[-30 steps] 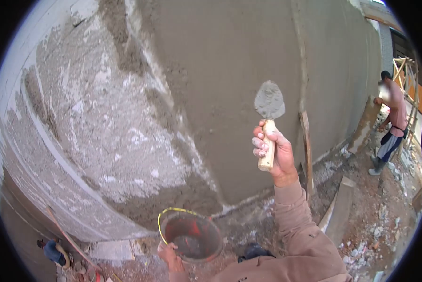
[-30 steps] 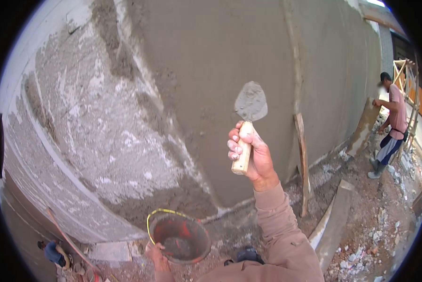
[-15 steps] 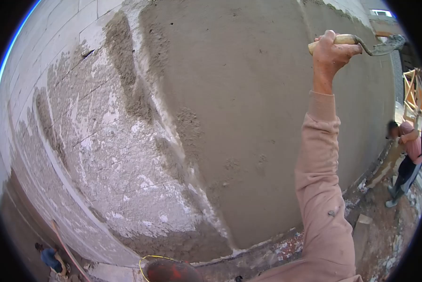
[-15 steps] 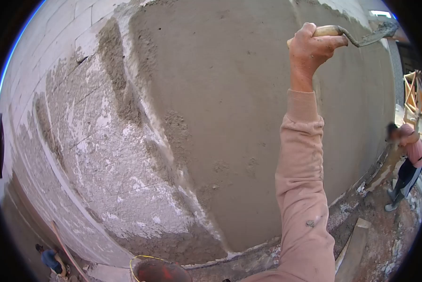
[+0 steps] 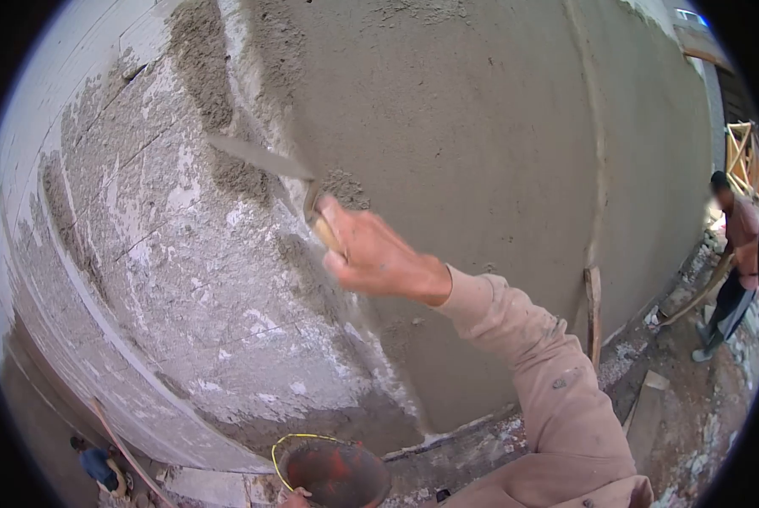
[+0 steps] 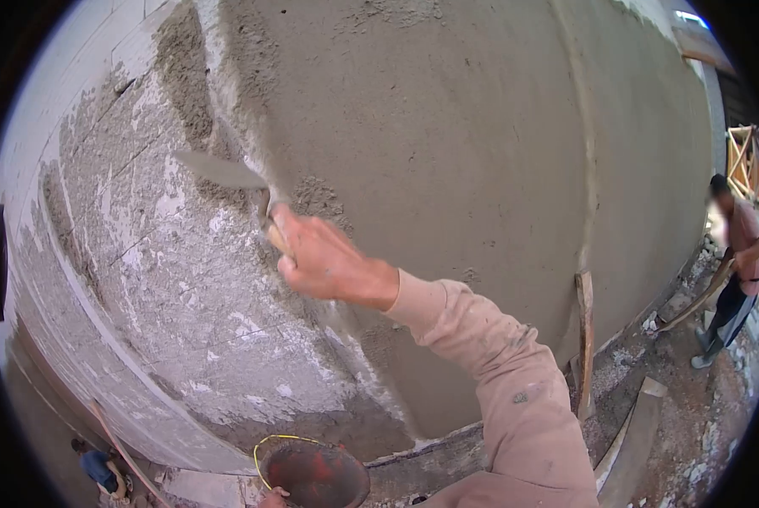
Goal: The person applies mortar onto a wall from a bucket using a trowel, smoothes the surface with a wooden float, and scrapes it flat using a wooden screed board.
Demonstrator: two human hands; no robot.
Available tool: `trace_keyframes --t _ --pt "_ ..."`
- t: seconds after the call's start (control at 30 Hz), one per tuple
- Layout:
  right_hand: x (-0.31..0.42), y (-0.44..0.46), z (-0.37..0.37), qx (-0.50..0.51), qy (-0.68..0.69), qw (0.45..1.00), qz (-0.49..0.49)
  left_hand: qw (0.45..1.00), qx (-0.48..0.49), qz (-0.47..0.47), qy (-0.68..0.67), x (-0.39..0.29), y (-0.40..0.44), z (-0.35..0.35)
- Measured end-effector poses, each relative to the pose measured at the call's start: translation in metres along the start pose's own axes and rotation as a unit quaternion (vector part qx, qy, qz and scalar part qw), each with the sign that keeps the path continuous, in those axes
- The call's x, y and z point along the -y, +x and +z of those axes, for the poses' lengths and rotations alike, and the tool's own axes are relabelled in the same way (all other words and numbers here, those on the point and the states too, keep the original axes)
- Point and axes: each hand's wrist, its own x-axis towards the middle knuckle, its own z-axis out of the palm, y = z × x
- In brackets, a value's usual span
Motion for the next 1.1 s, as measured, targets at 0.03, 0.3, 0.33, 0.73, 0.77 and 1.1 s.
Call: trace_keyframes --t 0.03,0.3,0.33,0.73,0.77,1.1 --pt "0.014 -0.034 0.030 0.081 0.056 0.995 0.007 1.000 0.014 0.004 0.001 0.004 0.008 0.000" --pt "0.004 -0.349 0.380 0.518 0.202 0.687 0.467 0.979 0.196 0.032 -0.037 0.046 0.076 0.003" --pt "0.018 -0.393 0.423 0.500 0.254 0.698 0.446 0.972 0.228 0.046 -0.041 0.046 0.085 0.005" --pt "0.137 -0.412 0.477 0.272 0.228 0.605 0.713 0.747 0.614 0.229 0.112 0.004 0.108 -0.020" --pt "0.170 -0.391 0.442 0.217 0.235 0.617 0.719 0.765 0.603 0.222 0.038 0.000 0.087 -0.016" --pt "0.242 -0.525 0.462 -0.162 0.856 0.148 0.469 0.785 0.603 0.082 0.118 0.110 0.045 0.015"
